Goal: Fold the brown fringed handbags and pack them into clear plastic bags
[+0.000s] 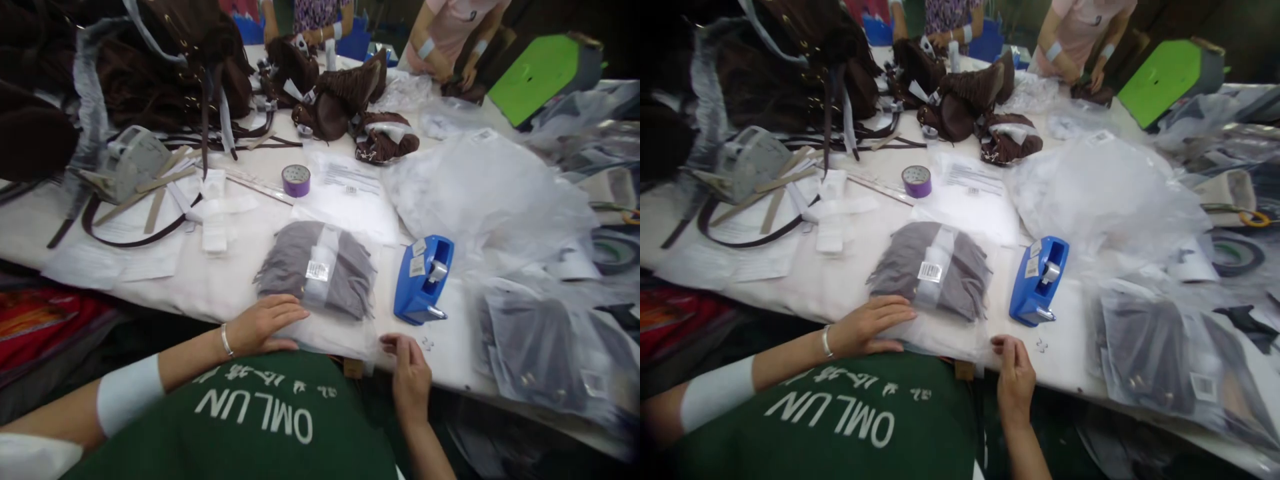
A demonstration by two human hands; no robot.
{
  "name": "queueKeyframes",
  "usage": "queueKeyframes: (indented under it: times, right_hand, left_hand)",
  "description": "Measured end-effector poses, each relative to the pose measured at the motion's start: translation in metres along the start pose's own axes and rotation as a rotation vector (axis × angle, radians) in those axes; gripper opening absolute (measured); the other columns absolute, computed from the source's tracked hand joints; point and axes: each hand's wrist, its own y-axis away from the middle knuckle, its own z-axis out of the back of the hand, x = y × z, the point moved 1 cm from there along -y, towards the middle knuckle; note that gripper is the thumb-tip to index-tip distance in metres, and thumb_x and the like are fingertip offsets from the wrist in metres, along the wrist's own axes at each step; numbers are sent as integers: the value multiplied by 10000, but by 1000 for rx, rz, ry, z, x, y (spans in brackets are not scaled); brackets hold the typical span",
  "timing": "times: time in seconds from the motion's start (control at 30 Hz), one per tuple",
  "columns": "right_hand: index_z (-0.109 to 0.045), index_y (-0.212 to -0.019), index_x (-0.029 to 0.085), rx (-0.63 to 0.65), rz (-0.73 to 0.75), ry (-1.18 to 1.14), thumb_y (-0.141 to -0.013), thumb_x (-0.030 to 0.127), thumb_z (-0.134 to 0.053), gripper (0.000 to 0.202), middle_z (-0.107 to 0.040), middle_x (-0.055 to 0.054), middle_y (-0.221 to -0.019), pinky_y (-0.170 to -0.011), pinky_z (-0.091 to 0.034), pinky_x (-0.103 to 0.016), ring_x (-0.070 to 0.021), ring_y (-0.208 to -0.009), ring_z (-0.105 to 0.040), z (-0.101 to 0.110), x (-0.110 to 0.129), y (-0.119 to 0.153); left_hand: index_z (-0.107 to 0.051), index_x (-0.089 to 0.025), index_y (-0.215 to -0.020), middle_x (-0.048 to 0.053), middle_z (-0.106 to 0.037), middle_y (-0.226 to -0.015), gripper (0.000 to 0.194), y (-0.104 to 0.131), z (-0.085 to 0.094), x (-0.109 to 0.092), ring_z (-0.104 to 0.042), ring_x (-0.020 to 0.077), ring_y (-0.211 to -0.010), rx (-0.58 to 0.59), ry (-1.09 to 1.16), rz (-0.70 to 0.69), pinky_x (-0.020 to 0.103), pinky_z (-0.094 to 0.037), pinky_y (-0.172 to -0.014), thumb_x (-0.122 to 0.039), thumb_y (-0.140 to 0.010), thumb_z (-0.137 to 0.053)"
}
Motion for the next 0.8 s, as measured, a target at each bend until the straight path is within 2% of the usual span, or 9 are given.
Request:
queueKeyframes:
  times: [0.07, 0.13, 0.27, 0.33, 0.43, 0.5, 0.6, 0.7, 0.8]
  right_hand:
    - [-649, -890, 182, 41, -179, 51, -889, 554, -388, 455, -697, -69, -870, -779, -491, -333, -217, -803, -648, 9, -25, 30]
    - [-659, -943, 176, 131, -282, 65, -833, 594, -460, 475, -706, -77, -905, -790, -493, -337, -240, -860, -653, 4, -38, 54]
    - [-662, -979, 146, 263, -329, -103, -714, 599, -618, 527, -717, -79, -893, -733, -516, -317, -251, -834, -667, -24, -33, 68]
    - [-668, -939, 138, 253, -356, -204, -701, 583, -641, 506, -719, -72, -849, -701, -522, -305, -245, -799, -670, -29, -29, 68]
    - [-659, -893, 148, 97, -373, -201, -744, 536, -629, 416, -714, -64, -822, -693, -527, -304, -234, -781, -672, -18, -31, 73]
    - [-656, -883, 169, -50, -219, -65, -787, 458, -624, 306, -707, -55, -831, -714, -527, -312, -218, -779, -667, -3, -30, 76]
    - [-662, -947, 211, -93, 368, 103, -811, 242, -636, 142, -696, -47, -927, -800, -516, -322, -195, -869, -650, 5, -8, 73]
    - [-633, -1055, 237, 175, 860, 131, -826, 104, -591, 268, -676, -51, -1056, -903, -494, -341, -184, -1018, -612, -19, 32, 56]
    - [-608, -1074, 228, 405, 921, 175, -900, 172, -507, 209, -655, -54, -1110, -904, -502, -325, -170, -1030, -607, -62, 68, 26]
  left_hand:
    - [-492, -143, -1287, 122, -599, -1193, 516, -11, -15, -1, -484, 276, -1158, 99, -59, -14, 426, -436, -973, -400, -856, -611]
    - [-536, -141, -1236, 123, -608, -1142, 394, -17, -28, -2, -499, 275, -1114, 162, -121, 14, 423, -449, -925, -319, -887, -571]
    - [-635, -138, -1041, 96, -627, -964, 220, -22, -39, 0, -546, 204, -920, 182, -142, 49, 337, -474, -831, -207, -935, -455]
    - [-649, -138, -970, 81, -629, -903, 235, -22, -36, 0, -554, 181, -851, 136, -96, 72, 302, -481, -786, -216, -951, -428]
    - [-643, -139, -946, 64, -639, -870, 238, -25, -26, -3, -576, 162, -831, 21, -6, 134, 271, -488, -766, -250, -960, -433]
    - [-637, -137, -929, 60, -648, -867, 222, -28, -18, -8, -590, 151, -824, -61, 23, 155, 261, -490, -769, -251, -957, -448]
    - [-632, -136, -921, 62, -658, -867, 179, -38, -8, -15, -600, 150, -825, -162, 36, 120, 266, -494, -773, -229, -942, -481]
    - [-631, -133, -935, 68, -657, -863, 142, -49, -2, -19, -599, 153, -827, -238, 59, 37, 278, -498, -774, -195, -926, -503]
    - [-616, -129, -1016, 86, -664, -917, 148, -53, 5, -21, -605, 164, -861, -322, 67, -57, 302, -500, -791, -160, -910, -519]
